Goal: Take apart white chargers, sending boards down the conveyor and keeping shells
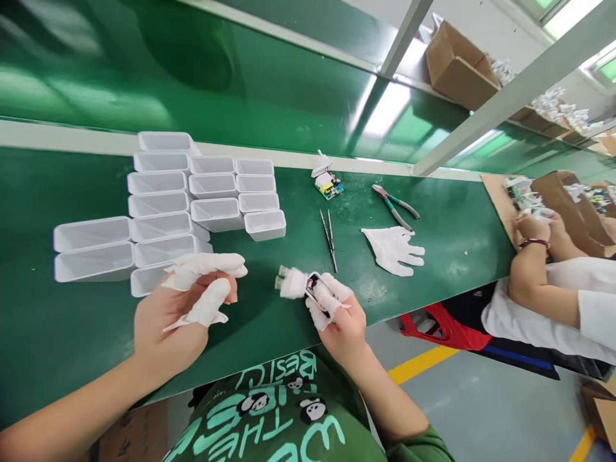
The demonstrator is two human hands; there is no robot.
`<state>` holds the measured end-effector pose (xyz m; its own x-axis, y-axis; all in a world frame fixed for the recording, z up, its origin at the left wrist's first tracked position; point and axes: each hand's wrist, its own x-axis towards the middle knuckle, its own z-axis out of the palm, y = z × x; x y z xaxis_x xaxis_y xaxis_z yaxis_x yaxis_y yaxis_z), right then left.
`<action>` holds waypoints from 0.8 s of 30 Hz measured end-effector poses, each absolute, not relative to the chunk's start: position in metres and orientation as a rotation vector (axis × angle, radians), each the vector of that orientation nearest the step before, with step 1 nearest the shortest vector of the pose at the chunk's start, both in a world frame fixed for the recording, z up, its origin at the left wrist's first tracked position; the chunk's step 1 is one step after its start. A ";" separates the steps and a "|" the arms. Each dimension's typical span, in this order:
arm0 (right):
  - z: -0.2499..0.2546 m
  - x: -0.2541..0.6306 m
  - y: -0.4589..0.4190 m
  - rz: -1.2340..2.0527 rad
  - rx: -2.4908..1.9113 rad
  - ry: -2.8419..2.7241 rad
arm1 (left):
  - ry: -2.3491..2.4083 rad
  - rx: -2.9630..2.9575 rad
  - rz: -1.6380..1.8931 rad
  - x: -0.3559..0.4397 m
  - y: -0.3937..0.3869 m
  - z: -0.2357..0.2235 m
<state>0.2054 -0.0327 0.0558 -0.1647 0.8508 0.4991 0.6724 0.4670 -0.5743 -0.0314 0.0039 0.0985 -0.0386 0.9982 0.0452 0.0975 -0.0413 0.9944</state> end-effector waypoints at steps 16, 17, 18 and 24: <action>0.065 0.217 -0.048 0.239 -1.271 -1.894 | 1.305 1.424 1.116 -0.031 0.002 0.094; 0.065 0.216 -0.047 0.220 -1.270 -1.891 | 1.303 1.431 1.114 -0.031 0.002 0.093; 0.064 0.214 -0.046 0.202 -1.272 -1.881 | 1.301 1.436 1.109 -0.031 0.001 0.093; 0.062 0.212 -0.042 0.172 -1.280 -1.913 | 1.260 1.488 1.090 -0.033 -0.001 0.089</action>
